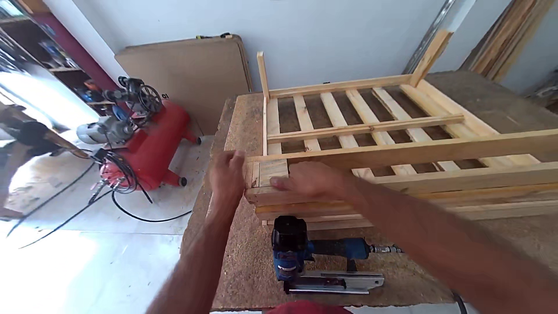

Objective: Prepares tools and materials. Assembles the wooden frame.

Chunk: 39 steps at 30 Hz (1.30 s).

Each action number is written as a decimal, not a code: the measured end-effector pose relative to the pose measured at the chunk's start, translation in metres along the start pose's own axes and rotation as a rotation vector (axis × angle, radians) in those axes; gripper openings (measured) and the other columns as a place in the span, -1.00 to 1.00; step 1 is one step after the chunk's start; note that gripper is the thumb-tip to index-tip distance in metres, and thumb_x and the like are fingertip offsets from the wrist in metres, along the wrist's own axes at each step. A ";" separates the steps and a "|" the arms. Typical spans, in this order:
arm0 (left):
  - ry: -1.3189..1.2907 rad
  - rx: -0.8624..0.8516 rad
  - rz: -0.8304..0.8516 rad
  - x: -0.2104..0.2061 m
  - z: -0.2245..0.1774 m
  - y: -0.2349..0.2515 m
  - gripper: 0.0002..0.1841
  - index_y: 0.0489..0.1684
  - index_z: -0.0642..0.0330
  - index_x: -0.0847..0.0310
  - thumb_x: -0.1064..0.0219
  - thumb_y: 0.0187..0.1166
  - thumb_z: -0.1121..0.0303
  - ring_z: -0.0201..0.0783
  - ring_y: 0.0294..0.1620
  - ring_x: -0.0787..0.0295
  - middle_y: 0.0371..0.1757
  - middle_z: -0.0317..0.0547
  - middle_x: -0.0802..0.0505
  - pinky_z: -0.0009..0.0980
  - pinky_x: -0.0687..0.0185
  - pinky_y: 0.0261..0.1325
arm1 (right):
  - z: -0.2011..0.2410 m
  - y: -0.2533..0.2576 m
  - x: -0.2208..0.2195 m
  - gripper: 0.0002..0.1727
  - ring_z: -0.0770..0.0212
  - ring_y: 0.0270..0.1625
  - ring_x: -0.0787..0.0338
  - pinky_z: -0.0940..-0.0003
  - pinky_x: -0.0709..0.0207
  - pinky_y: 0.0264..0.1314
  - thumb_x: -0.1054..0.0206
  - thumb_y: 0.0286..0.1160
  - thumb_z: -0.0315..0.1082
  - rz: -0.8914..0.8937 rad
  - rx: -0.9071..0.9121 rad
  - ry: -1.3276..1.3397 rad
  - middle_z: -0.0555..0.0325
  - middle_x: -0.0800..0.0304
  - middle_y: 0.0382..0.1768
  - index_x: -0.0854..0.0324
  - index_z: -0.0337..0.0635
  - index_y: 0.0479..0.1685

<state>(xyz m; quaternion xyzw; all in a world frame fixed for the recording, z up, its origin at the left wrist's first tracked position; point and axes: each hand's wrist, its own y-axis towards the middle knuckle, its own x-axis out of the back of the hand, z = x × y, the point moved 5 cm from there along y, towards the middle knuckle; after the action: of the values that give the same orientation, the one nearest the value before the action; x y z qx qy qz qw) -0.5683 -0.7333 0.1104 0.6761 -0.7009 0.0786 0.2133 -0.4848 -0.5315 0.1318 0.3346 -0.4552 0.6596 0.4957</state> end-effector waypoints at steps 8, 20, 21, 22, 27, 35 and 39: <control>-0.225 0.888 0.616 -0.023 0.177 -0.196 -0.25 0.11 0.46 -0.64 0.26 0.89 -0.14 0.03 -0.13 -0.88 -0.11 0.18 -0.88 -0.01 -0.81 0.03 | -0.087 -0.077 -0.192 -0.18 -0.26 0.42 -0.66 -0.33 -0.47 0.45 -0.44 0.40 0.20 0.264 -0.203 -0.013 -0.21 -0.69 0.34 -0.46 -0.15 0.57; -1.246 0.973 0.937 -0.061 0.099 -0.227 -0.61 -0.06 0.11 -0.76 -0.20 0.65 -0.01 -0.21 -0.09 -0.90 -0.15 -0.02 -0.92 -0.21 -0.86 0.04 | 0.016 -0.213 -0.152 -0.77 0.00 -0.22 -0.87 0.05 -0.76 -0.16 -0.46 0.31 -0.40 -0.453 0.108 -0.451 0.07 -0.83 -0.29 -0.75 -0.05 -0.03; -1.297 0.922 0.964 -0.057 0.078 -0.221 -0.69 -0.07 0.13 -0.78 -0.36 0.54 0.08 -0.19 -0.08 -0.91 -0.14 0.00 -0.92 -0.20 -0.86 0.07 | 0.023 -0.223 -0.140 -0.63 -0.04 -0.24 -0.87 0.04 -0.76 -0.23 -0.47 0.30 -0.41 -0.444 0.075 -0.447 0.02 -0.82 -0.29 -0.71 -0.06 0.14; -1.349 0.839 0.994 -0.054 0.061 -0.215 -0.70 -0.03 0.16 -0.78 -0.48 0.44 0.17 -0.15 -0.04 -0.91 -0.10 0.04 -0.92 -0.16 -0.84 0.13 | 0.027 -0.231 -0.132 -0.46 -0.04 -0.29 -0.87 0.06 -0.75 -0.28 -0.48 0.29 -0.42 -0.426 0.056 -0.446 0.00 -0.82 -0.31 -0.64 -0.06 0.38; -1.341 0.357 1.037 -0.027 0.014 -0.187 -0.41 0.38 0.13 -0.57 -0.61 0.31 0.28 -0.08 0.01 -0.91 0.03 0.10 -0.89 -0.06 -0.83 0.17 | 0.040 -0.232 -0.116 -0.33 0.03 -0.40 -0.80 0.12 -0.68 -0.38 -0.41 0.31 -0.29 -0.478 0.086 -0.515 0.14 -0.75 -0.42 -0.49 0.02 0.56; -1.458 0.454 0.953 -0.015 0.045 -0.176 -0.48 0.30 0.14 -0.62 -0.58 0.34 0.24 -0.04 -0.03 -0.92 -0.03 0.17 -0.89 -0.04 -0.84 0.14 | 0.057 -0.201 -0.114 -0.28 0.09 -0.48 -0.77 0.14 -0.64 -0.46 -0.52 0.04 0.05 -0.475 0.112 -0.571 0.21 -0.71 -0.53 -0.60 0.00 0.34; -1.474 0.465 0.966 -0.019 0.043 -0.171 -0.52 0.26 0.18 -0.64 -0.56 0.35 0.27 -0.01 -0.03 -0.92 -0.04 0.20 -0.89 -0.02 -0.83 0.15 | 0.055 -0.199 -0.113 -0.30 0.09 -0.49 -0.76 0.15 -0.64 -0.47 -0.50 0.07 0.01 -0.493 0.113 -0.577 0.22 -0.70 -0.55 -0.62 -0.02 0.35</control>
<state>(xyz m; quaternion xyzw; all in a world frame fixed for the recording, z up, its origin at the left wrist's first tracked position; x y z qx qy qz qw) -0.4086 -0.7461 0.0336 0.2140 -0.8332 -0.1534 -0.4863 -0.2623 -0.6033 0.1039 0.6327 -0.4446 0.4233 0.4720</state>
